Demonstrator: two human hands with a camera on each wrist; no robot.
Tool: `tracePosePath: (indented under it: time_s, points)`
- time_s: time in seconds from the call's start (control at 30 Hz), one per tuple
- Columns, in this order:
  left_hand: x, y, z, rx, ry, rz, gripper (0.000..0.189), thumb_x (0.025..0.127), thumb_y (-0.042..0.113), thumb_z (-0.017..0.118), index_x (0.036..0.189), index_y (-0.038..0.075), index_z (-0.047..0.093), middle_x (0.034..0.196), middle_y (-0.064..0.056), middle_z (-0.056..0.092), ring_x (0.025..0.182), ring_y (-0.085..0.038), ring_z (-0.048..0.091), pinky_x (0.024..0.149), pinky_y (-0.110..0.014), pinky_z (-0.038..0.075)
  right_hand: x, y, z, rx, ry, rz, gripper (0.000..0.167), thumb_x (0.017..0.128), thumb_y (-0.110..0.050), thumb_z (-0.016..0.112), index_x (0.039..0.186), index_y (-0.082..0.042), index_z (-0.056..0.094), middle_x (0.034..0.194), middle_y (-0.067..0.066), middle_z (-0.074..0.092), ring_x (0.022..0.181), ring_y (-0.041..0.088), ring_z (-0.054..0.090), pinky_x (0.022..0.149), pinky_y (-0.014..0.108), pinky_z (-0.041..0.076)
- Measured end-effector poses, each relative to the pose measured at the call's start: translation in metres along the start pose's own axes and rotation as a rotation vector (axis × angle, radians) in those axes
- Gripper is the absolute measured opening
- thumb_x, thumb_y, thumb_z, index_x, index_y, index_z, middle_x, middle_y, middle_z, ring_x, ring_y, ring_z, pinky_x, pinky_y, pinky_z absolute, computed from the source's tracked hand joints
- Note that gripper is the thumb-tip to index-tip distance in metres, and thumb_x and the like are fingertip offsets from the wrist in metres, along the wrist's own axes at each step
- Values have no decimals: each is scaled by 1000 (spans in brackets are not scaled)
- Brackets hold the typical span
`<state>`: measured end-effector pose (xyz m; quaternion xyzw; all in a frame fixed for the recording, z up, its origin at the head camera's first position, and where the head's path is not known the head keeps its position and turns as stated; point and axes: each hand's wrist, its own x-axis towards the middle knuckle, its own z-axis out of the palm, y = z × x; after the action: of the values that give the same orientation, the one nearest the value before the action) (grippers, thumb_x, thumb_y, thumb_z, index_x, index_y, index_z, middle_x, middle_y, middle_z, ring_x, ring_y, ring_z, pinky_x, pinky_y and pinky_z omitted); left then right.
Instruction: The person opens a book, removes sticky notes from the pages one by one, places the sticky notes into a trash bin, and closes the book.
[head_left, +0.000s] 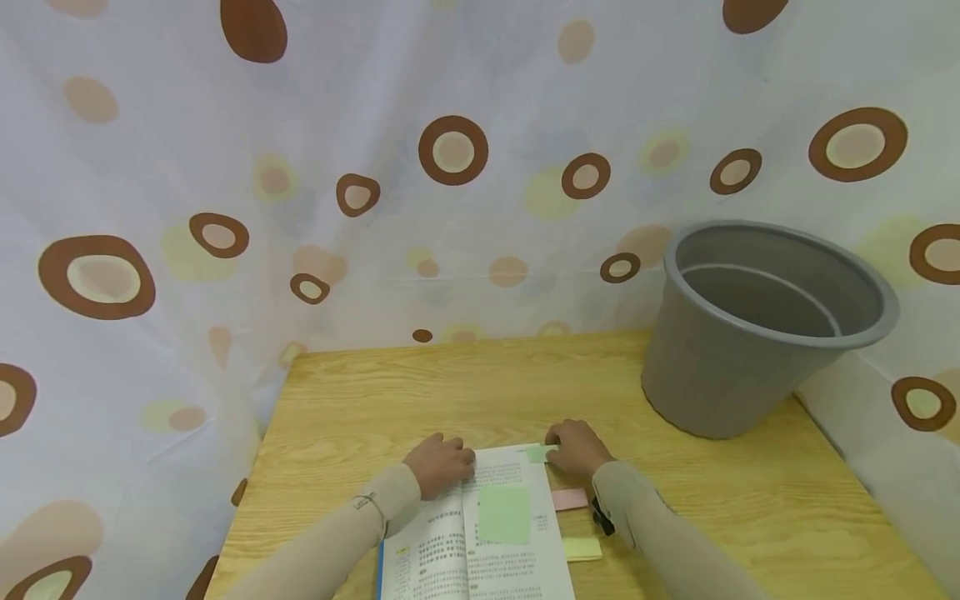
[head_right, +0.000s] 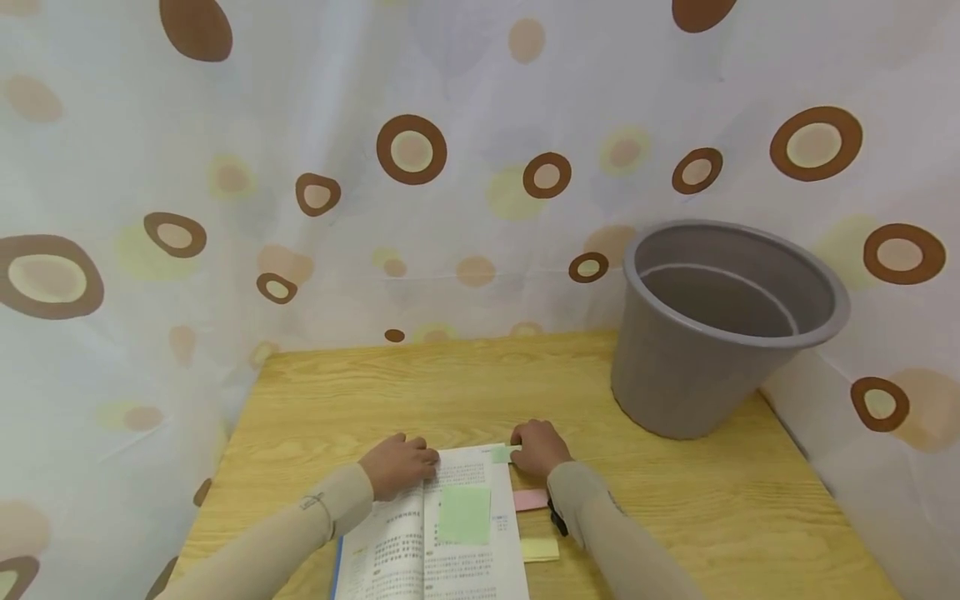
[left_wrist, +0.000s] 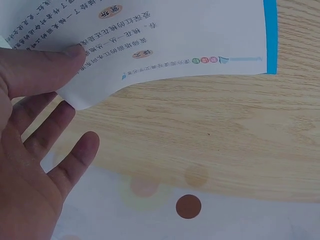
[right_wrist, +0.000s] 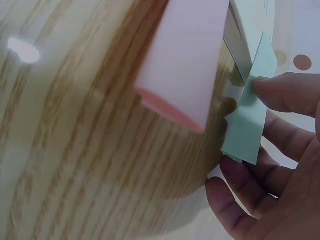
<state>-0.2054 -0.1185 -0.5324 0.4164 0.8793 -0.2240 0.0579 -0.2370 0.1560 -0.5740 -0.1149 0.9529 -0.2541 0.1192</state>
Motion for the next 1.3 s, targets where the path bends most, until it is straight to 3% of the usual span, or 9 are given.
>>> tracePosePath:
  time_s: [0.43, 0.6, 0.73, 1.0, 1.3]
  points:
    - [-3, 7, 2, 22, -4, -7, 38, 82, 29, 78, 117, 40, 66, 126, 19, 61, 106, -4, 57, 89, -26, 53, -4, 3, 8, -25, 34, -9, 11, 83, -10, 70, 93, -11, 75, 96, 5, 68, 96, 26, 61, 88, 48, 52]
    - [-4, 10, 8, 14, 22, -15, 36, 82, 29, 78, 114, 41, 67, 125, 20, 62, 103, -3, 57, 84, -24, 51, -7, 1, 12, -16, 60, -10, 8, 81, -9, 71, 88, -13, 74, 93, 5, 67, 92, 24, 59, 86, 48, 51]
    - [-4, 10, 14, -4, 37, -22, 36, 80, 30, 79, 113, 41, 68, 124, 20, 62, 102, -2, 56, 81, -22, 50, -9, 0, 15, 3, 60, 4, 8, 81, -7, 70, 85, -14, 72, 91, 3, 66, 89, 22, 56, 83, 46, 51]
    - [-4, 7, 12, 5, 42, -25, 32, 84, 29, 76, 114, 40, 69, 125, 18, 62, 105, -5, 57, 85, -26, 52, -8, -1, 15, 85, 80, 11, 12, 85, -7, 66, 77, -15, 62, 79, 0, 57, 73, 16, 47, 68, 32, 41]
    - [-3, 4, 12, -12, 49, -32, 32, 83, 29, 77, 113, 39, 69, 127, 18, 62, 106, -5, 58, 84, -26, 52, -17, -6, 0, 167, 38, 36, 9, 91, -12, 63, 83, -15, 63, 87, 0, 62, 76, 17, 51, 67, 33, 43]
